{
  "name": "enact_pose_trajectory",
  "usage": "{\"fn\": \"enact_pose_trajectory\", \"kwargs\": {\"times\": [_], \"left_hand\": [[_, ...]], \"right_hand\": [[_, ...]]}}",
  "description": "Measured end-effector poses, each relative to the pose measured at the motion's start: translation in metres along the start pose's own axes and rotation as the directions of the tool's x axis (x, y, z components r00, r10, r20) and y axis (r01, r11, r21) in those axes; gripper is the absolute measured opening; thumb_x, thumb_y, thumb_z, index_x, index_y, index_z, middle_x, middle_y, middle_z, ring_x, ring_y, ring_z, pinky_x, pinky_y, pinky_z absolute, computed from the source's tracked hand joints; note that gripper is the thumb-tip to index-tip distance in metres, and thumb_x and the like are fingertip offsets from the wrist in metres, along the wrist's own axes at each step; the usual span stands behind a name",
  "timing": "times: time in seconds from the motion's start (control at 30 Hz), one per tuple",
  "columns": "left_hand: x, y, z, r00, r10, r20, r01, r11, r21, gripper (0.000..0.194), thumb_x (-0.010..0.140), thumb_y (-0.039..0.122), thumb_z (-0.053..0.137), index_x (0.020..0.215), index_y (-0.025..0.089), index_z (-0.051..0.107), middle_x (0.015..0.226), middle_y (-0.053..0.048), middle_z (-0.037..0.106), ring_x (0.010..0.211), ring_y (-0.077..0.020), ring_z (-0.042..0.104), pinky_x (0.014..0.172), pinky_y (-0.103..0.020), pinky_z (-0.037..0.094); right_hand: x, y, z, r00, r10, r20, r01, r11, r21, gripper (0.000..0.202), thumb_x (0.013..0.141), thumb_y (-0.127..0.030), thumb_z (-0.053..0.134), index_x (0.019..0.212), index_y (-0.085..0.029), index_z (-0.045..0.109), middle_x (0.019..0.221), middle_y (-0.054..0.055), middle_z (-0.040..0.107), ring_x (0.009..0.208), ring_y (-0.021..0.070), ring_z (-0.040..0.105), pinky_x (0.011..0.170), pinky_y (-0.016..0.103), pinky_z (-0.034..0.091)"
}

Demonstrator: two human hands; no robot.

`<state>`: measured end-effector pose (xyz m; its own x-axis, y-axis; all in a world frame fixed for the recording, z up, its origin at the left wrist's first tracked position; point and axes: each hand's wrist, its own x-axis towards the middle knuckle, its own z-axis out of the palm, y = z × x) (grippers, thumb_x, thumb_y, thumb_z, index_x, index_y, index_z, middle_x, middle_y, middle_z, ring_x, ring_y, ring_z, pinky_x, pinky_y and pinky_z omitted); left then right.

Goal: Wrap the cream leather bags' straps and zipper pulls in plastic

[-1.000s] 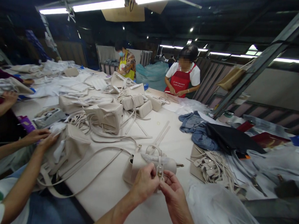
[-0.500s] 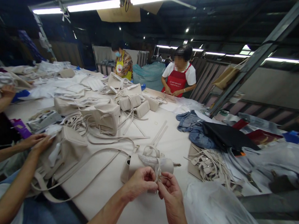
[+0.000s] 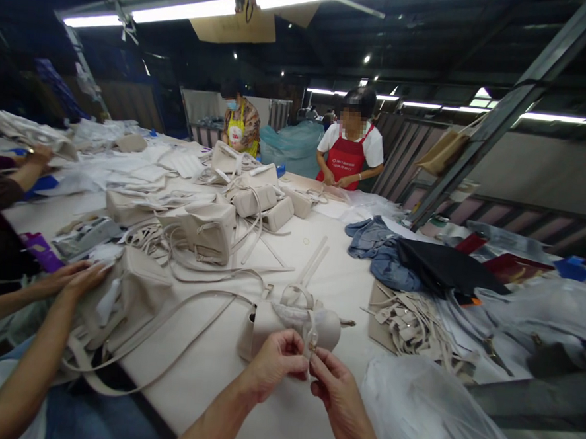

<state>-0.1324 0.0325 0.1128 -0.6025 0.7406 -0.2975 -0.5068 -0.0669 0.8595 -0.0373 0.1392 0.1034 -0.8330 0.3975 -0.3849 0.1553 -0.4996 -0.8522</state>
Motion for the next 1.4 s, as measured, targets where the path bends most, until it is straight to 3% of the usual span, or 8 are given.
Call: {"fn": "enact_pose_trajectory", "kwargs": {"times": [0.17,0.37,0.5,0.63,0.73,1.07,1.23,1.4], "left_hand": [[0.000,-0.003,0.001,1.000,0.028,-0.010,-0.027,0.996,0.084,0.021,0.055,0.014,0.066,0.068,0.014,0.050,0.060,0.002,0.056,0.053,-0.0083,0.051,0.053,-0.021,0.040],[0.005,-0.017,0.005,0.971,0.155,-0.181,-0.075,0.921,0.383,0.010,0.059,0.012,0.054,0.061,0.017,0.046,0.051,0.005,0.050,0.048,-0.0073,0.044,0.047,-0.019,0.032],[0.006,-0.018,0.005,0.968,0.112,-0.225,-0.039,0.951,0.306,0.016,0.050,0.009,0.056,0.057,0.017,0.044,0.049,0.007,0.047,0.047,-0.0060,0.041,0.045,-0.018,0.029],[0.000,-0.013,0.001,0.985,-0.053,-0.161,0.076,0.988,0.137,0.020,0.046,0.010,0.059,0.058,0.017,0.045,0.046,0.008,0.047,0.041,-0.0048,0.038,0.041,-0.018,0.023],[-0.006,-0.009,0.000,0.988,-0.129,-0.089,0.136,0.988,0.079,0.020,0.050,0.018,0.064,0.064,0.015,0.050,0.054,0.003,0.056,0.047,-0.0083,0.049,0.045,-0.019,0.035],[-0.006,-0.017,0.007,0.953,0.245,-0.178,-0.113,0.833,0.541,0.009,0.065,0.016,0.054,0.061,0.018,0.047,0.052,0.003,0.053,0.049,-0.0091,0.048,0.047,-0.019,0.034],[-0.002,-0.020,0.002,0.970,0.178,-0.166,-0.088,0.892,0.444,0.014,0.066,0.020,0.057,0.062,0.018,0.044,0.051,0.003,0.054,0.048,-0.0100,0.051,0.047,-0.019,0.036],[-0.002,-0.020,0.002,0.982,0.091,-0.164,-0.057,0.977,0.203,0.024,0.063,0.028,0.064,0.064,0.018,0.042,0.053,0.004,0.054,0.047,-0.0100,0.052,0.048,-0.022,0.043]], "right_hand": [[0.004,0.000,-0.001,1.000,0.022,-0.004,-0.022,1.000,-0.016,0.034,0.064,-0.038,0.076,0.089,-0.016,0.067,0.075,0.002,0.064,0.062,0.0097,0.051,0.049,0.019,0.032],[0.012,0.010,0.008,0.961,-0.202,-0.188,0.163,0.965,-0.206,0.027,0.054,-0.028,0.074,0.073,-0.019,0.058,0.057,-0.003,0.059,0.051,0.0126,0.052,0.045,0.023,0.036],[0.012,0.013,0.006,0.943,-0.278,-0.184,0.210,0.925,-0.316,0.027,0.060,-0.026,0.067,0.085,-0.020,0.056,0.065,-0.003,0.063,0.057,0.0141,0.057,0.057,0.027,0.046],[0.014,0.013,0.001,0.974,-0.175,-0.140,0.129,0.948,-0.291,0.028,0.057,-0.021,0.063,0.083,-0.018,0.056,0.060,-0.002,0.064,0.054,0.0140,0.055,0.050,0.024,0.041],[0.017,0.015,0.001,0.978,-0.170,-0.121,0.137,0.960,-0.246,0.024,0.054,-0.017,0.061,0.078,-0.018,0.057,0.057,-0.003,0.061,0.051,0.0122,0.051,0.047,0.022,0.036],[0.006,-0.002,0.010,0.980,-0.148,-0.132,0.137,0.987,-0.089,0.044,0.049,-0.024,0.080,0.087,-0.018,0.060,0.071,0.001,0.068,0.068,0.0177,0.062,0.060,0.027,0.049],[-0.004,0.001,0.005,0.984,0.002,-0.176,0.023,0.990,0.137,0.046,0.055,-0.026,0.083,0.095,-0.020,0.061,0.080,0.000,0.070,0.062,0.0095,0.056,0.055,0.019,0.046],[-0.006,0.010,-0.002,0.983,0.176,-0.061,-0.149,0.940,0.305,0.041,0.055,-0.024,0.085,0.090,-0.018,0.067,0.083,-0.001,0.067,0.063,0.0053,0.055,0.054,0.013,0.045]]}}
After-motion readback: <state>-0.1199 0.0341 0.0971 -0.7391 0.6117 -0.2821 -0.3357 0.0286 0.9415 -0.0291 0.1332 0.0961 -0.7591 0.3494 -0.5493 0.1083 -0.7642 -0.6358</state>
